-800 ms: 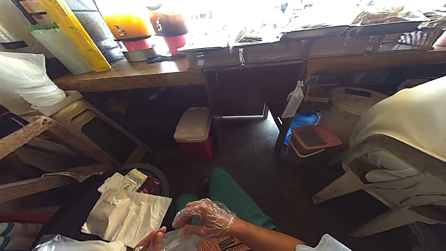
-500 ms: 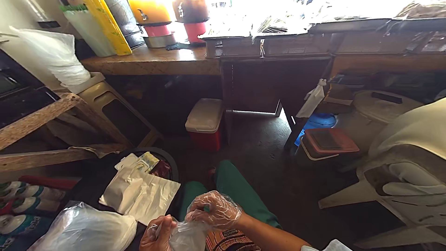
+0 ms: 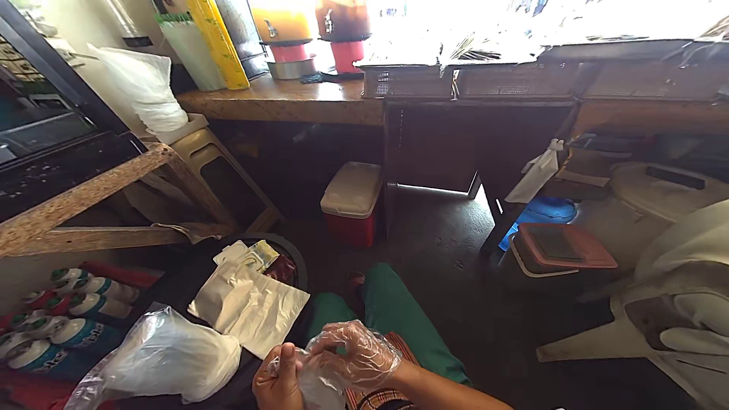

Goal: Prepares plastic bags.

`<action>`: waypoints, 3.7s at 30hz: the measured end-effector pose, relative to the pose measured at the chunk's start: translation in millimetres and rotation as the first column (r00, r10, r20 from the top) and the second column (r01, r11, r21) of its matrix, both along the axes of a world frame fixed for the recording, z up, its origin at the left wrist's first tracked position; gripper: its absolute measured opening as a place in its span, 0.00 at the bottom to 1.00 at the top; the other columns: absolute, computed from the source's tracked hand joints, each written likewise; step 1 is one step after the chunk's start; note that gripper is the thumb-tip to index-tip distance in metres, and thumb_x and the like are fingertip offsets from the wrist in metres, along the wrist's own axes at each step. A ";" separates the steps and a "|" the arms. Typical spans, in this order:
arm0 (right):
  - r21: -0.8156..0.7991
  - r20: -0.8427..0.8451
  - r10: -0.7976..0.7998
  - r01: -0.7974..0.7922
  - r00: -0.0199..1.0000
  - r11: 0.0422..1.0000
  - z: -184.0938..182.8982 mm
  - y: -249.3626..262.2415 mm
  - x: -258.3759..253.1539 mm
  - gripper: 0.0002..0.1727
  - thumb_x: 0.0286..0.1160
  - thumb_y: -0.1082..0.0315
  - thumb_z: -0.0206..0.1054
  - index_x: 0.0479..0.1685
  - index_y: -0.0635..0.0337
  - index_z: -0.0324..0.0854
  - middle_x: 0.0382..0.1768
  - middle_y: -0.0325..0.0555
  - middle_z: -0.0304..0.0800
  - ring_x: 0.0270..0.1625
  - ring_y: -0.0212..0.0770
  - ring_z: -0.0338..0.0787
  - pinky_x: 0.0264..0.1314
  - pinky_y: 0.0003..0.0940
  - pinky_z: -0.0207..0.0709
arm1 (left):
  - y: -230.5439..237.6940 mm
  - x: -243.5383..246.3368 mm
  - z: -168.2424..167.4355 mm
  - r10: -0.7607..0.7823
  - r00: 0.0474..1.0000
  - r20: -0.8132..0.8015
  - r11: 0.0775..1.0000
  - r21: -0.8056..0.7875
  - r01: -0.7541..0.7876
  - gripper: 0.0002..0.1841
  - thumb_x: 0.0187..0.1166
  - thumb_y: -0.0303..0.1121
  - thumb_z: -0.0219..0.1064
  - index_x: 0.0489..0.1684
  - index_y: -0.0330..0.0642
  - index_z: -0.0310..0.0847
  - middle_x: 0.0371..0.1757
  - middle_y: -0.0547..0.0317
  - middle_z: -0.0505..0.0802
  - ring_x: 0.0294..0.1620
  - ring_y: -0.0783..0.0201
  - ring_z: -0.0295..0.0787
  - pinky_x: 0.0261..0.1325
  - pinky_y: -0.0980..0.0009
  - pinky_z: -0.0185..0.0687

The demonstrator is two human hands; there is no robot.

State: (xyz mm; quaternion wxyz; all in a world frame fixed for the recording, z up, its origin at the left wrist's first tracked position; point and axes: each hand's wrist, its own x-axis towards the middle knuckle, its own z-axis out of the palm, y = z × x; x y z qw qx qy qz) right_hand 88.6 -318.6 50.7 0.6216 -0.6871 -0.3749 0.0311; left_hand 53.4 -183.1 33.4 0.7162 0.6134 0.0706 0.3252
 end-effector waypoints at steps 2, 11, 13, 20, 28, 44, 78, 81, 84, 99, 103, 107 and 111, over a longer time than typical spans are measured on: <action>0.051 0.024 -0.040 0.038 0.999 0.998 -2.6 -3.8 6.3 0.13 0.80 0.73 0.61 0.44 0.75 0.89 0.40 0.59 0.91 0.46 0.43 0.89 0.55 0.35 0.81 | 0.4 0.2 -0.7 0.014 1.000 0.009 0.999 0.037 -0.015 0.22 0.80 0.23 0.55 0.14 0.61 0.76 0.13 0.90 0.79 0.16 0.92 0.74 0.24 0.91 0.72; -0.073 0.092 -0.034 0.041 0.995 0.996 2.9 1.9 -1.1 0.11 0.71 0.76 0.70 0.47 0.76 0.88 0.38 0.62 0.92 0.43 0.49 0.92 0.53 0.41 0.83 | -7.2 -0.5 -0.9 0.014 1.000 0.026 0.996 0.085 -0.016 0.23 0.87 0.26 0.46 0.19 0.58 0.77 0.17 0.91 0.82 0.22 0.92 0.78 0.32 0.90 0.77; -0.017 0.058 -0.056 0.058 0.997 0.998 -2.6 -2.3 4.2 0.09 0.75 0.75 0.67 0.40 0.74 0.89 0.37 0.58 0.91 0.42 0.41 0.90 0.52 0.33 0.82 | -2.6 0.0 -2.5 -0.080 0.996 0.037 0.996 0.036 0.079 0.22 0.87 0.30 0.50 0.19 0.62 0.80 0.19 0.89 0.83 0.23 0.90 0.79 0.32 0.89 0.78; 0.121 0.031 -0.022 0.018 0.999 0.993 -7.4 -18.3 19.6 0.12 0.79 0.71 0.63 0.37 0.74 0.88 0.36 0.51 0.88 0.44 0.32 0.84 0.53 0.24 0.76 | 1.4 -0.6 -1.3 -0.273 0.962 0.008 0.953 -0.135 0.272 0.13 0.73 0.24 0.66 0.25 0.58 0.81 0.21 0.82 0.87 0.21 0.86 0.82 0.30 0.88 0.80; 0.457 -0.182 0.130 -0.033 0.975 0.889 1.9 -0.4 9.2 0.11 0.84 0.72 0.50 0.36 0.55 0.77 0.28 0.19 0.81 0.34 0.12 0.80 0.43 0.13 0.75 | 12.1 -5.2 -5.5 -0.499 0.867 0.002 0.855 -0.161 0.493 0.09 0.82 0.41 0.66 0.33 0.62 0.92 0.31 0.78 0.95 0.33 0.85 0.90 0.40 0.85 0.87; 0.233 -0.494 0.490 -0.434 0.719 0.870 -0.6 52.4 69.6 0.12 0.75 0.69 0.63 0.51 0.50 0.90 0.31 0.26 0.92 0.29 0.21 0.85 0.35 0.19 0.81 | 163.5 -26.7 -2.4 -0.557 0.823 -0.111 0.828 0.008 0.561 0.10 0.82 0.46 0.66 0.29 0.64 0.86 0.21 0.86 0.83 0.20 0.89 0.73 0.24 0.90 0.69; -0.050 -0.809 0.129 -0.285 0.573 0.957 -88.2 247.8 128.5 0.08 0.79 0.80 0.60 0.53 0.66 0.77 0.37 0.43 0.85 0.35 0.31 0.84 0.41 0.27 0.82 | 212.9 -2.7 -110.9 0.211 0.847 -0.487 0.920 -0.193 -0.340 0.09 0.86 0.26 0.59 0.59 0.37 0.73 0.43 0.65 0.87 0.44 0.78 0.86 0.53 0.77 0.85; -0.507 -0.221 0.040 -0.150 0.974 0.849 -106.7 255.1 126.8 0.08 0.69 0.77 0.69 0.42 0.72 0.88 0.43 0.60 0.91 0.51 0.52 0.89 0.57 0.49 0.80 | 213.3 4.1 -131.1 0.488 0.710 -0.507 0.866 0.382 -0.323 0.13 0.71 0.23 0.71 0.49 0.23 0.82 0.45 0.44 0.90 0.49 0.62 0.87 0.58 0.64 0.82; -0.672 -0.038 0.049 -0.062 0.998 0.738 -118.8 262.5 120.8 0.11 0.75 0.74 0.64 0.48 0.72 0.87 0.55 0.70 0.88 0.65 0.64 0.86 0.67 0.58 0.76 | 209.1 11.9 -134.6 0.583 0.621 -0.525 0.785 0.562 -0.262 0.15 0.73 0.26 0.70 0.53 0.21 0.85 0.54 0.27 0.88 0.61 0.39 0.85 0.68 0.44 0.75; 0.013 -0.073 0.277 -0.277 0.958 0.961 -67.4 187.2 94.4 0.10 0.75 0.72 0.68 0.47 0.69 0.90 0.48 0.55 0.90 0.49 0.37 0.90 0.53 0.27 0.84 | 165.3 -28.6 -64.2 0.413 0.907 0.079 0.709 0.598 -0.375 0.22 0.95 0.36 0.41 0.59 0.32 0.82 0.55 0.58 0.89 0.49 0.78 0.83 0.54 0.81 0.78; 0.130 0.109 0.490 -0.501 0.865 0.856 -20.5 182.0 87.7 0.25 0.72 0.65 0.69 0.66 0.75 0.82 0.65 0.63 0.86 0.72 0.46 0.83 0.79 0.37 0.71 | 155.9 -15.8 -10.1 0.141 0.978 0.155 0.886 0.420 -0.194 0.29 0.95 0.51 0.36 0.70 0.47 0.82 0.58 0.74 0.92 0.46 0.84 0.85 0.48 0.86 0.80; 0.038 0.050 0.608 -0.610 0.792 0.791 15.1 163.9 90.8 0.26 0.65 0.68 0.77 0.62 0.75 0.81 0.50 0.50 0.92 0.52 0.24 0.88 0.60 0.19 0.79 | 152.9 -7.0 15.9 0.081 0.959 0.271 0.896 0.402 -0.189 0.27 0.94 0.51 0.40 0.76 0.48 0.79 0.59 0.76 0.92 0.39 0.87 0.83 0.42 0.87 0.78; 0.063 0.042 0.520 -0.521 0.853 0.851 21.5 146.0 79.8 0.05 0.71 0.76 0.70 0.40 0.70 0.87 0.34 0.39 0.90 0.35 0.18 0.84 0.41 0.14 0.79 | 149.2 -12.3 21.7 0.160 0.974 0.162 0.917 0.341 -0.208 0.22 0.86 0.26 0.57 0.77 0.30 0.66 0.52 0.71 0.92 0.50 0.76 0.89 0.57 0.75 0.87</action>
